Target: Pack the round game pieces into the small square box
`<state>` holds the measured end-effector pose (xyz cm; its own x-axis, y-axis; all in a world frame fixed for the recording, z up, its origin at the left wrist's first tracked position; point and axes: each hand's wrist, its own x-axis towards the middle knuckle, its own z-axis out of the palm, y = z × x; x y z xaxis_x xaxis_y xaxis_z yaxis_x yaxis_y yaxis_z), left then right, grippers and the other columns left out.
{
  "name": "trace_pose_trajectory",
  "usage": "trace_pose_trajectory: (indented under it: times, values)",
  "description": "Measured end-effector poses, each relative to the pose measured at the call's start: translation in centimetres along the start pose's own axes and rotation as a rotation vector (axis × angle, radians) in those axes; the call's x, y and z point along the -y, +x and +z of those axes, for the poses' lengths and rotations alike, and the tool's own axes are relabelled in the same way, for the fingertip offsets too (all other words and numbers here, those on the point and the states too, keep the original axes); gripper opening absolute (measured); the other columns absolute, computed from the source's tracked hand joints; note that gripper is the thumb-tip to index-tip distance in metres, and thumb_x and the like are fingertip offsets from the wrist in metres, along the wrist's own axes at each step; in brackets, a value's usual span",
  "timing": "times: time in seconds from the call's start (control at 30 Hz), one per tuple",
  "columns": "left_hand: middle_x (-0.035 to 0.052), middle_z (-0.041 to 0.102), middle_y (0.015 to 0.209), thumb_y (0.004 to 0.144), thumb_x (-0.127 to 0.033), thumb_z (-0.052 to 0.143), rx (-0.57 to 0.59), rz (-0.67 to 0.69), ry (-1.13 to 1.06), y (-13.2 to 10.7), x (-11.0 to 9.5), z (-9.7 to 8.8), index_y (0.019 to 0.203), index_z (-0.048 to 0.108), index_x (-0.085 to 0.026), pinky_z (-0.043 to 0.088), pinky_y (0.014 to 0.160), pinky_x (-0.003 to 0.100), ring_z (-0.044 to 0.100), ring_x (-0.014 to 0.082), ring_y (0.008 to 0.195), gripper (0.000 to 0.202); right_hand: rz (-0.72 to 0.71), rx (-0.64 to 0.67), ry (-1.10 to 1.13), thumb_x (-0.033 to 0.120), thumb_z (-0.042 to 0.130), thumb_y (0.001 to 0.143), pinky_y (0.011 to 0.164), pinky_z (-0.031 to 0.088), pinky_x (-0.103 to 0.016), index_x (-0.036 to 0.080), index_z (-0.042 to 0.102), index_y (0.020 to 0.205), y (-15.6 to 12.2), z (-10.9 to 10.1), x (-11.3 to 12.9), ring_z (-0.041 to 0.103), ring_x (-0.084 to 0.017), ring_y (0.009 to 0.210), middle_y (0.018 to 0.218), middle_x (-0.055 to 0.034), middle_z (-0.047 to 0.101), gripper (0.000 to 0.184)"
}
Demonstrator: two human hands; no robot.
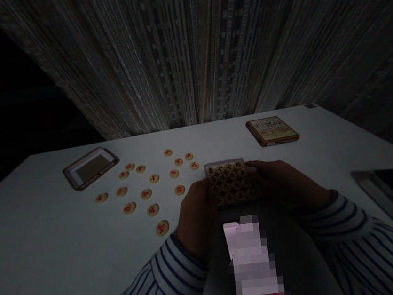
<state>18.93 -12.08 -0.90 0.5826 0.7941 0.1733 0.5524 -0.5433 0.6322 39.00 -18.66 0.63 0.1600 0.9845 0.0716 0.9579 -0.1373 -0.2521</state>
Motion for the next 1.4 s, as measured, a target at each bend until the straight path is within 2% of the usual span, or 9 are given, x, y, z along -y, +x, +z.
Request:
trace_pose_trajectory:
  times: [0.33, 0.5, 0.67, 0.8, 0.93, 1.0, 1.1, 1.27, 1.4]
  values:
    - [0.0082, 0.065, 0.101, 0.083, -0.013, 0.041, -0.044, 0.020, 0.000, 0.0, 0.2, 0.3, 0.106, 0.059, -0.016, 0.049, 0.082, 0.034, 0.060, 0.0195, 0.094, 0.029, -0.011, 0.004, -0.005, 0.025, 0.040, 0.085, 0.056, 0.048, -0.026, 0.021, 0.056, 0.116, -0.1, -0.3, 0.2, 0.066, -0.018, 0.071, 0.086, -0.0054, 0.071, 0.035]
    - [0.0078, 0.065, 0.102, 0.084, -0.014, 0.041, -0.023, 0.021, -0.005, 0.0, 0.2, 0.3, 0.108, 0.059, -0.016, 0.049, 0.082, 0.033, 0.060, 0.0191, 0.094, 0.030, -0.008, -0.001, -0.055, 0.026, 0.041, 0.084, 0.054, 0.046, -0.026, 0.020, 0.057, 0.114, -0.1, -0.4, 0.3, 0.066, -0.018, 0.069, 0.083, -0.0054, 0.071, 0.034]
    - [0.0082, 0.065, 0.100, 0.083, -0.013, 0.042, -0.026, 0.031, 0.001, 0.0, 0.1, 0.3, 0.106, 0.060, -0.016, 0.050, 0.079, 0.033, 0.060, 0.0195, 0.092, 0.030, 0.026, 0.037, 0.003, 0.024, 0.041, 0.084, 0.056, 0.046, -0.025, 0.020, 0.056, 0.115, -0.1, -0.6, 0.5, 0.066, -0.017, 0.072, 0.086, -0.0060, 0.071, 0.035]
    - [0.0089, 0.066, 0.099, 0.083, -0.014, 0.042, -0.058, 0.050, 0.017, 0.0, 0.2, 0.2, 0.107, 0.059, -0.014, 0.050, 0.078, 0.033, 0.061, 0.0192, 0.090, 0.029, 0.011, 0.017, 0.023, 0.024, 0.041, 0.084, 0.051, 0.043, -0.023, 0.019, 0.056, 0.113, -0.2, -0.7, 0.4, 0.065, -0.016, 0.065, 0.078, -0.0049, 0.071, 0.034]
    - [0.0085, 0.066, 0.096, 0.083, -0.014, 0.042, -0.112, 0.086, 0.033, -0.1, 0.2, 0.1, 0.104, 0.059, -0.014, 0.050, 0.076, 0.032, 0.061, 0.0181, 0.087, 0.027, 0.054, -0.048, 0.006, 0.029, 0.041, 0.084, 0.053, 0.041, -0.025, 0.018, 0.057, 0.110, 0.0, -0.5, 0.1, 0.064, -0.018, 0.066, 0.078, -0.0060, 0.070, 0.032]
    - [0.0083, 0.066, 0.093, 0.084, -0.016, 0.041, -0.154, 0.108, 0.032, -0.1, 0.2, 0.0, 0.102, 0.059, -0.014, 0.050, 0.076, 0.031, 0.061, 0.0174, 0.086, 0.026, 0.077, -0.127, 0.004, 0.031, 0.039, 0.085, 0.055, 0.040, -0.026, 0.018, 0.058, 0.105, 0.3, -0.4, -0.1, 0.064, -0.019, 0.066, 0.074, -0.0053, 0.069, 0.030]
    - [0.0091, 0.065, 0.093, 0.085, -0.019, 0.042, -0.267, 0.117, 0.048, -0.1, 0.2, 0.0, 0.101, 0.059, -0.014, 0.050, 0.076, 0.032, 0.061, 0.0176, 0.086, 0.024, 0.108, -0.290, 0.076, 0.031, 0.036, 0.085, 0.054, 0.037, -0.025, 0.018, 0.061, 0.088, 0.8, 0.0, -0.2, 0.062, -0.018, 0.062, 0.067, -0.0041, 0.067, 0.028]
    - [0.0068, 0.065, 0.084, 0.086, -0.024, 0.040, -0.341, 0.108, 0.024, -0.2, 0.7, -0.1, 0.087, 0.060, -0.015, 0.049, 0.071, 0.030, 0.060, 0.0160, 0.078, 0.022, 0.162, -0.312, 0.269, 0.030, 0.036, 0.083, 0.051, 0.034, -0.023, 0.019, 0.060, 0.081, 1.3, 0.8, -0.6, 0.058, -0.016, 0.057, 0.062, -0.0027, 0.064, 0.026]
    - [0.0073, 0.063, 0.083, 0.086, -0.025, 0.039, -0.382, 0.067, 0.028, -1.3, 0.9, -0.4, 0.087, 0.059, -0.014, 0.048, 0.072, 0.030, 0.059, 0.0158, 0.078, 0.023, 0.167, -0.319, 0.411, 0.030, 0.039, 0.080, 0.054, 0.037, -0.024, 0.019, 0.060, 0.080, 1.5, 1.2, -1.1, 0.058, -0.016, 0.060, 0.064, -0.0032, 0.064, 0.024]
